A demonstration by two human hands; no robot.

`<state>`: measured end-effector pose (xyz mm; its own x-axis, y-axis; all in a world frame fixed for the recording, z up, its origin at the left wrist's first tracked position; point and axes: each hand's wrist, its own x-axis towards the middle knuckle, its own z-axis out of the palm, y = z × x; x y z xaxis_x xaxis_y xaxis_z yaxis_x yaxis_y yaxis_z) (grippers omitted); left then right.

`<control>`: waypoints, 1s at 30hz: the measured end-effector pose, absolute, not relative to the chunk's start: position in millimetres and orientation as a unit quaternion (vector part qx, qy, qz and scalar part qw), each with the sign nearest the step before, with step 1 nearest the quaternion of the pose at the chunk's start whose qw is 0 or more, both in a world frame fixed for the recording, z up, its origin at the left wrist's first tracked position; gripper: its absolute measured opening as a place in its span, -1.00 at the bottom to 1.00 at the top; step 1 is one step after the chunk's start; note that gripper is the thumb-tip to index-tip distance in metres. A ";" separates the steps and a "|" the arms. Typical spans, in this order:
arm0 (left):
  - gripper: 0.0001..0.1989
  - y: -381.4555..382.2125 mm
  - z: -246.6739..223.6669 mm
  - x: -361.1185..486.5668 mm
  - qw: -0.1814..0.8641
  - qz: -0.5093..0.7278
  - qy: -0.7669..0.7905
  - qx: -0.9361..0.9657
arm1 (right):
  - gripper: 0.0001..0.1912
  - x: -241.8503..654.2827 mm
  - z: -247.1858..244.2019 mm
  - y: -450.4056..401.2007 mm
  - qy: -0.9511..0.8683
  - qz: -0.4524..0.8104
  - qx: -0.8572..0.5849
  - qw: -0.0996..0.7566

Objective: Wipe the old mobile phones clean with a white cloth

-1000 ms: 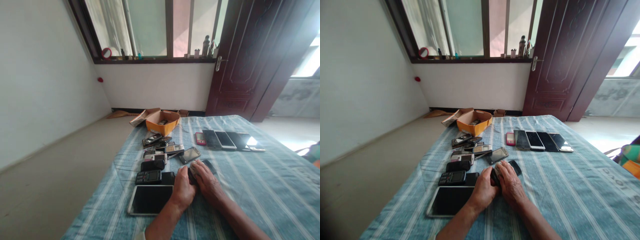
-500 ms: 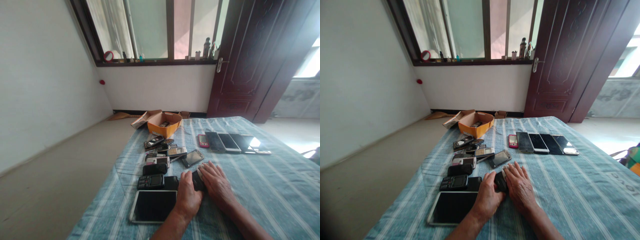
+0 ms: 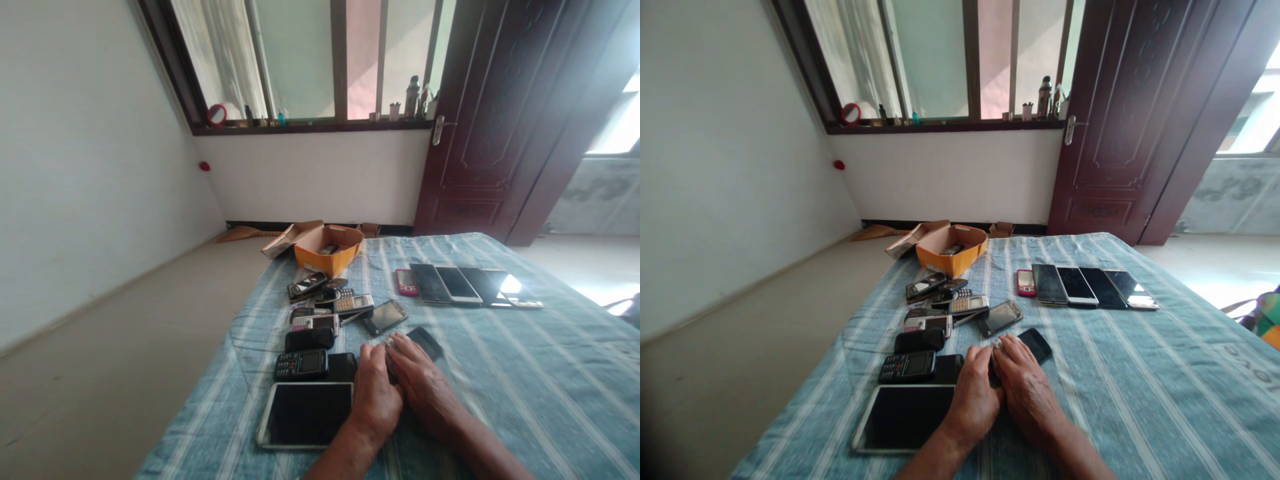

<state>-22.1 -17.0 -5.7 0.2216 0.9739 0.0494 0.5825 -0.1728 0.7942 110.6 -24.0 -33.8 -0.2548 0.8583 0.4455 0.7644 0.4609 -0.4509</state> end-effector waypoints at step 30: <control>-0.68 -17.4 -7.7 -22.7 0.331 0.297 0.552 0.705 | -0.58 118.7 -38.2 -22.2 -0.777 0.068 -0.534 0.327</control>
<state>-22.7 -17.4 -7.7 0.2147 0.9752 0.0541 0.5815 -0.1721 0.7951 118.7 -22.2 -38.2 -0.2164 0.8742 0.4347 0.7851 0.4205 -0.4548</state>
